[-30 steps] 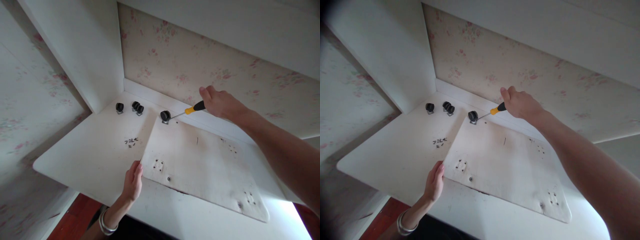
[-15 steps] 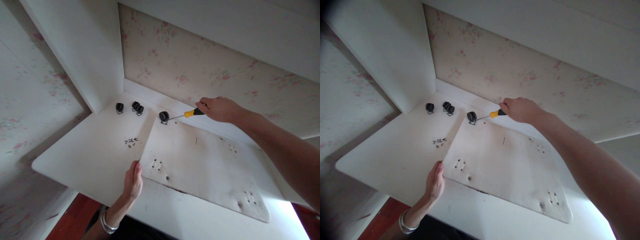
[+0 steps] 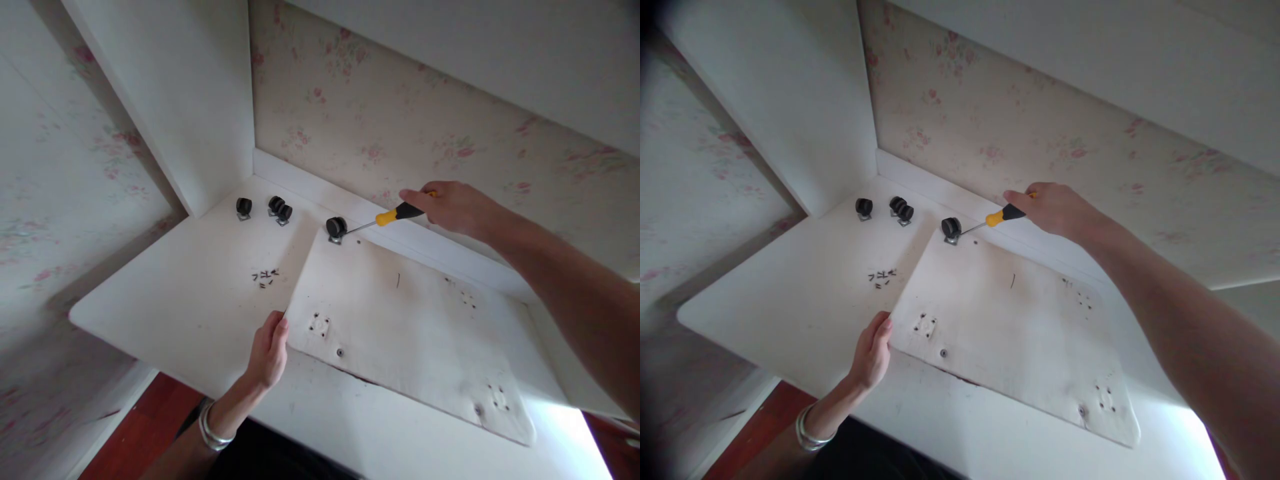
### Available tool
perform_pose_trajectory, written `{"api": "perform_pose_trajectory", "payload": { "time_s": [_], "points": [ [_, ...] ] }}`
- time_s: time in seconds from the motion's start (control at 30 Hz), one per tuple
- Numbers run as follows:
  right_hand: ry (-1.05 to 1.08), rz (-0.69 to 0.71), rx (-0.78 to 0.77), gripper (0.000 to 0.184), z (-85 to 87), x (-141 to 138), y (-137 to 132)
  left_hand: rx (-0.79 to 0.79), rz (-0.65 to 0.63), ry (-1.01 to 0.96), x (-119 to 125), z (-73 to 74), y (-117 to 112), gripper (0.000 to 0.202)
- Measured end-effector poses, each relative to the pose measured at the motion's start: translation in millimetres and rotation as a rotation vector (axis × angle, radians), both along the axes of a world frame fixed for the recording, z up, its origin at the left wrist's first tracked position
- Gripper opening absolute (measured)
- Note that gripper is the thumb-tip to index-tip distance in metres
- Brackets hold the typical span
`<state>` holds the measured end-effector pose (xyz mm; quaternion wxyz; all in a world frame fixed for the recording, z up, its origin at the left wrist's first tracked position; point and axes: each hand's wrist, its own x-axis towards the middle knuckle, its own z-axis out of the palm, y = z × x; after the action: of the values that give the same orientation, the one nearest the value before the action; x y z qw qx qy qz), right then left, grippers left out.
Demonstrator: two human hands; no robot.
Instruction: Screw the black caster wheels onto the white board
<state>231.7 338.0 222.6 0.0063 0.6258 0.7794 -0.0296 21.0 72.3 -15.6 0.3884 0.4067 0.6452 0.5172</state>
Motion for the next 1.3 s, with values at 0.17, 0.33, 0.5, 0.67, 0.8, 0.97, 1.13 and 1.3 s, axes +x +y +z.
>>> {"api": "perform_pose_trajectory", "payload": {
  "time_s": [0.17,0.33,0.5,0.67,0.8,0.97,1.13,1.3],
  "points": [
    [0.118,0.100,-0.093,0.043,1.8,3,-2,0.001,0.014,-0.009,1,-1.7,0,0.039],
    [0.152,0.119,-0.202,0.038,5.4,5,-6,0.000,0.019,-0.015,2,-0.6,0,0.038],
    [0.090,0.176,-0.154,0.033,9.6,3,-10,-0.011,0.037,-0.027,4,0.7,0,0.038],
    [0.118,0.206,-0.146,0.032,7.5,4,-5,-0.039,0.059,-0.082,7,1.9,-2,0.039],
    [0.084,0.264,-0.120,0.034,6.9,5,2,-0.070,0.065,-0.109,8,3.0,-3,0.039],
    [0.052,0.346,-0.131,0.036,11.2,3,6,-0.081,0.070,-0.110,8,3.4,-4,0.039],
    [0.043,0.452,-0.150,0.027,11.1,1,4,-0.065,0.072,-0.135,10,2.9,-6,0.038],
    [0.076,0.436,-0.163,0.047,10.2,-4,-2,-0.052,0.048,-0.111,8,5.2,-6,0.038]
  ]
}}
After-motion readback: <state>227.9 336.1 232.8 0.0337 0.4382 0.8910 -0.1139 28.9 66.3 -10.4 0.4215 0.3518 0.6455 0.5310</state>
